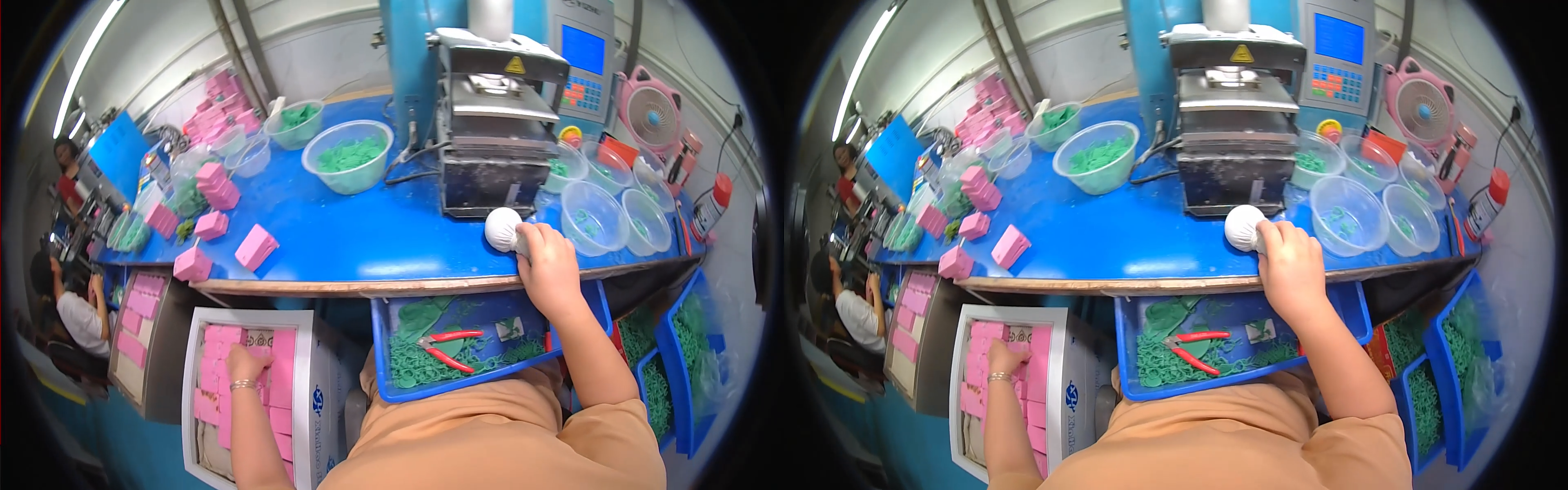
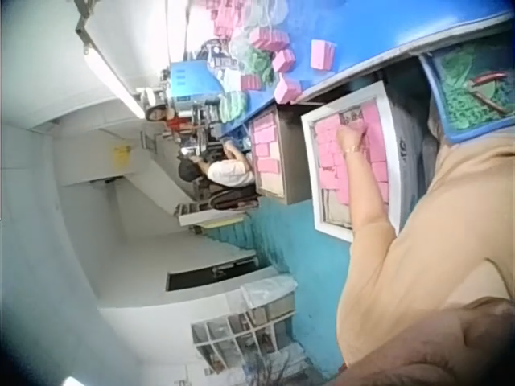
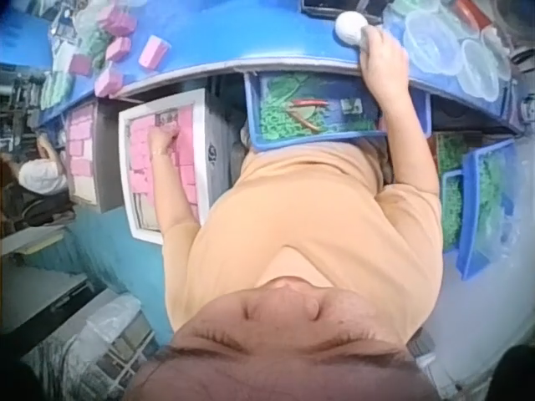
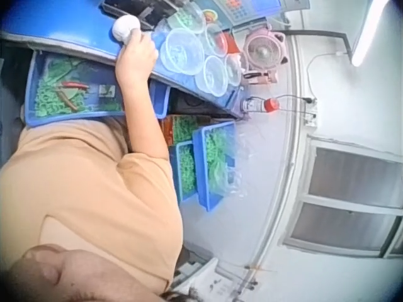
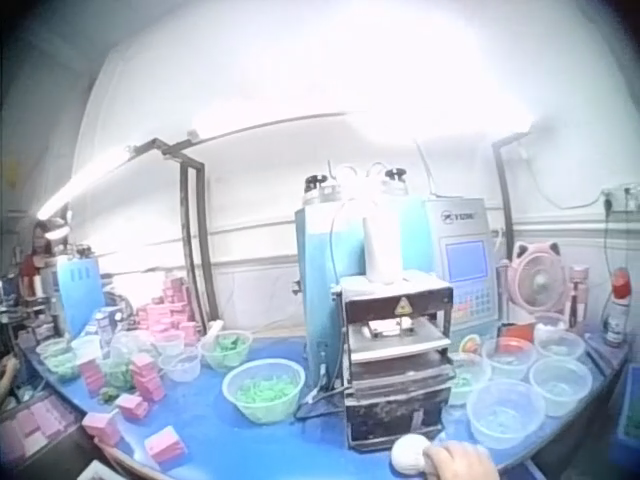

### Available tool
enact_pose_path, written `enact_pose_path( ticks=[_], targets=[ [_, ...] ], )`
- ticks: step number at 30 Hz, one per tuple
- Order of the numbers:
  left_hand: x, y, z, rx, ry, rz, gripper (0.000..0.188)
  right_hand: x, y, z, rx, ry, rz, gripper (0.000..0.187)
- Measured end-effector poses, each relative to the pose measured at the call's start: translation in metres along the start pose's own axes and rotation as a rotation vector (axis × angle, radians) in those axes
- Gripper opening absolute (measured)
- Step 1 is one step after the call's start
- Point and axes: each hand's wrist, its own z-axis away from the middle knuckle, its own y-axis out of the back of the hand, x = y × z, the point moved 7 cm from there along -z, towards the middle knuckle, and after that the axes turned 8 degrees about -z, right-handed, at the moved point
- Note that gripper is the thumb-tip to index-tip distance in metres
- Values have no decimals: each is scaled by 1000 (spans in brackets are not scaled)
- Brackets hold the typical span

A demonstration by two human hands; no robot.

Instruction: Assembling and refining small green wax models for casting at a production workstation.

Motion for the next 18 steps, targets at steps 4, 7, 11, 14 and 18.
enact_pose_path(
  ticks=[4,7,11,14,18],
  targets=[
    [-4,0,0,60,-16,-76,73,-10,18,5,175,64,145,41],
    [-13,5,1,63,19,-117,70,-34,30,14,223,212,-16,40],
    [1,17,15,95,26,-17,62,-61,29,25,197,364,-278,22],
    [18,23,26,248,-141,145,51,-80,8,38,49,370,-560,11],
    [100,87,118,620,-380,448,35,-104,-58,65,-559,-153,-1232,22]
  ],
)
